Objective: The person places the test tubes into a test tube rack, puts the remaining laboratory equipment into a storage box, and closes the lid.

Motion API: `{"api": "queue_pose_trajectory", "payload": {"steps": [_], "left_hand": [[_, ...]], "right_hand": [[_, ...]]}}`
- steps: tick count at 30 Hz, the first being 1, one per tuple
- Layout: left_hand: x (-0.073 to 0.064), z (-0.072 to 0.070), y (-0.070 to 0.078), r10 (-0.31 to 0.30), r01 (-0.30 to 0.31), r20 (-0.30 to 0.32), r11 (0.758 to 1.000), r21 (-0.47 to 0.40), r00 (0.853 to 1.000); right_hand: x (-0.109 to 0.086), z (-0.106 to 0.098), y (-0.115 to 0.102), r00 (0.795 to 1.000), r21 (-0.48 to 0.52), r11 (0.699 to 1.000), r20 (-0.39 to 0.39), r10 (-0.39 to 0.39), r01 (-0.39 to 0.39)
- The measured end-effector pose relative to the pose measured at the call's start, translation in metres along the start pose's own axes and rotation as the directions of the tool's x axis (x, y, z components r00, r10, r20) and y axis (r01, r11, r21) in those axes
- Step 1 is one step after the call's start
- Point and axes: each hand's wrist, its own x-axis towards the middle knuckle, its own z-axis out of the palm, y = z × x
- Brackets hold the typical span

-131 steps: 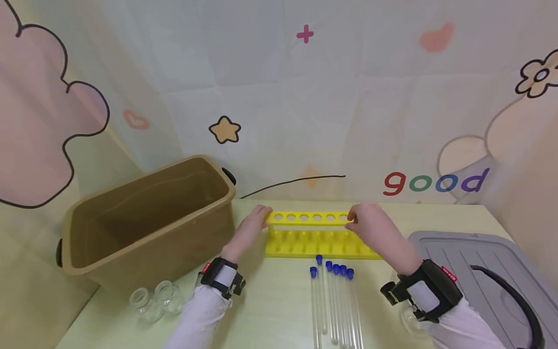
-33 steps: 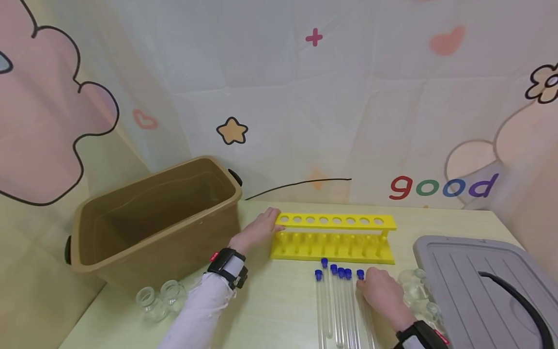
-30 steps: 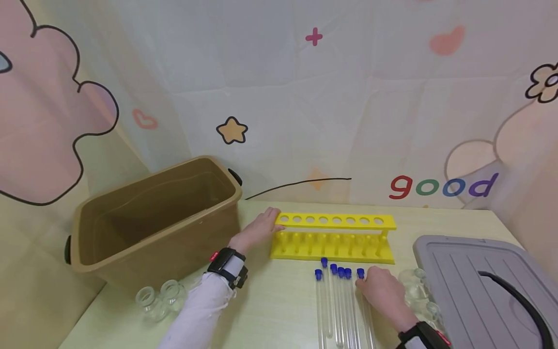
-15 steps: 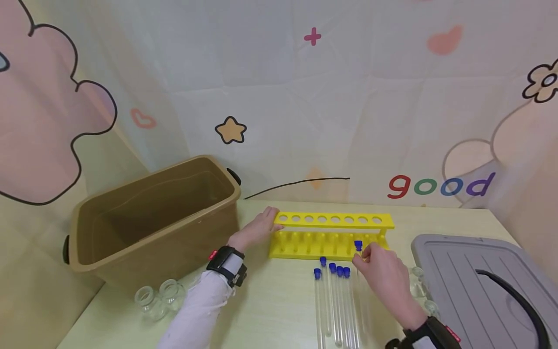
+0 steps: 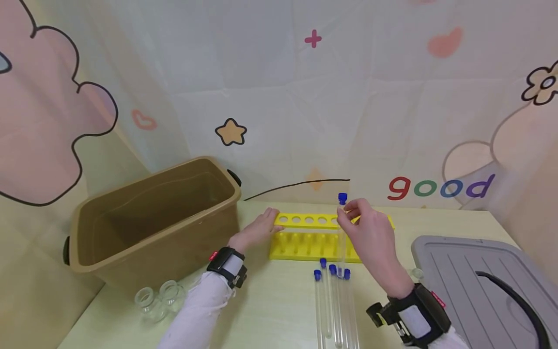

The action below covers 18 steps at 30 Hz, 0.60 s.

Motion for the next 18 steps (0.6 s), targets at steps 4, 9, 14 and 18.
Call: {"api": "queue_pose_trajectory", "payload": {"steps": [4,9,14,18], "left_hand": [[0.0,-0.001,0.001,-0.01,0.01,0.004,1.0,0.003,1.0],[-0.003,-0.004,0.006,-0.039,0.039,0.006,0.999,0.008,0.999],[-0.006,-0.006,0.008,-0.057,0.057,0.008,0.998,0.023,0.998],[-0.005,-0.006,0.008,-0.05,0.049,0.008,0.998,0.039,0.999]], "right_hand": [[0.014,0.003,-0.005,0.998,0.033,0.998,-0.045,-0.051,0.053],[0.029,0.011,-0.012,0.987,0.052,0.989,-0.083,-0.137,0.142],[0.042,0.021,-0.018,0.977,0.106,0.974,-0.098,-0.19,0.2],[0.051,0.031,-0.019,0.969,0.132,0.963,-0.108,-0.22,0.234]]}}
